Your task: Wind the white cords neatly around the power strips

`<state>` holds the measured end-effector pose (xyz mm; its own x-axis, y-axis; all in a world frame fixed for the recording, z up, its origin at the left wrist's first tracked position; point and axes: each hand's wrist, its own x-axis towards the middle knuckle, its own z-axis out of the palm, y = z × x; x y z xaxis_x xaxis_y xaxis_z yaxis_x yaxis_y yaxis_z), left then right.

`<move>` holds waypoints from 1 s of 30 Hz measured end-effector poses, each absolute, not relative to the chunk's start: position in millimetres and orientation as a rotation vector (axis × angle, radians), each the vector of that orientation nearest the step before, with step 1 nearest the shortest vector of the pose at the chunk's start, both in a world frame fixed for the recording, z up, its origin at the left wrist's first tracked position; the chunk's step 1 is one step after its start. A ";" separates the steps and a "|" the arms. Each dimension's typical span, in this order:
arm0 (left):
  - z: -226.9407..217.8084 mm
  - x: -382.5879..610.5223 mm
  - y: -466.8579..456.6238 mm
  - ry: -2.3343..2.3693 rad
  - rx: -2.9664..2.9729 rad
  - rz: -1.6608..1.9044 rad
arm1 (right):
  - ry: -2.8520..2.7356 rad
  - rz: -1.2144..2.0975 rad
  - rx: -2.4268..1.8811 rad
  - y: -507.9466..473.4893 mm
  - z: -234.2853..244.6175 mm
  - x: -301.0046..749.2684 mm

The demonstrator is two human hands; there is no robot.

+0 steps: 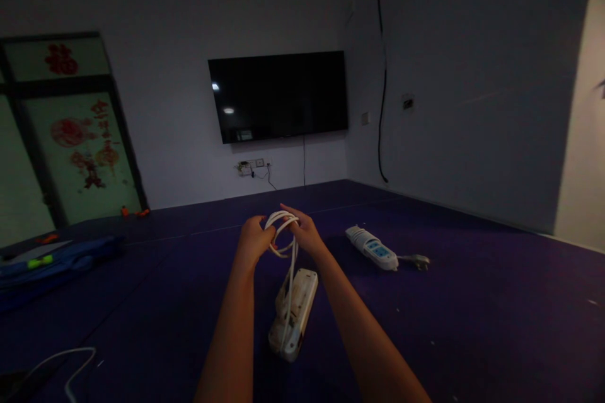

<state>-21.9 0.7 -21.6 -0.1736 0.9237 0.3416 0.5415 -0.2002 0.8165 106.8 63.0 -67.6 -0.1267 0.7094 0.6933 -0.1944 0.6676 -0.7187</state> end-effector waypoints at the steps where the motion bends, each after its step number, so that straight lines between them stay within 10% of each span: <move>1: -21.4 -21.8 -0.8 1.657 1.713 1.322 | -1.516 0.832 -0.451 62.4 -67.3 107.6; 30: -11.7 -31.3 -14.8 1.133 1.407 1.235 | -1.317 1.438 -0.459 46.6 -60.0 100.1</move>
<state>-31.3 -14.8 -11.7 0.0741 0.9858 0.1505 0.0654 -0.1554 0.9857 100.1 46.6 -60.0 -0.3443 0.8654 0.3639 -0.4384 0.1946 -0.8775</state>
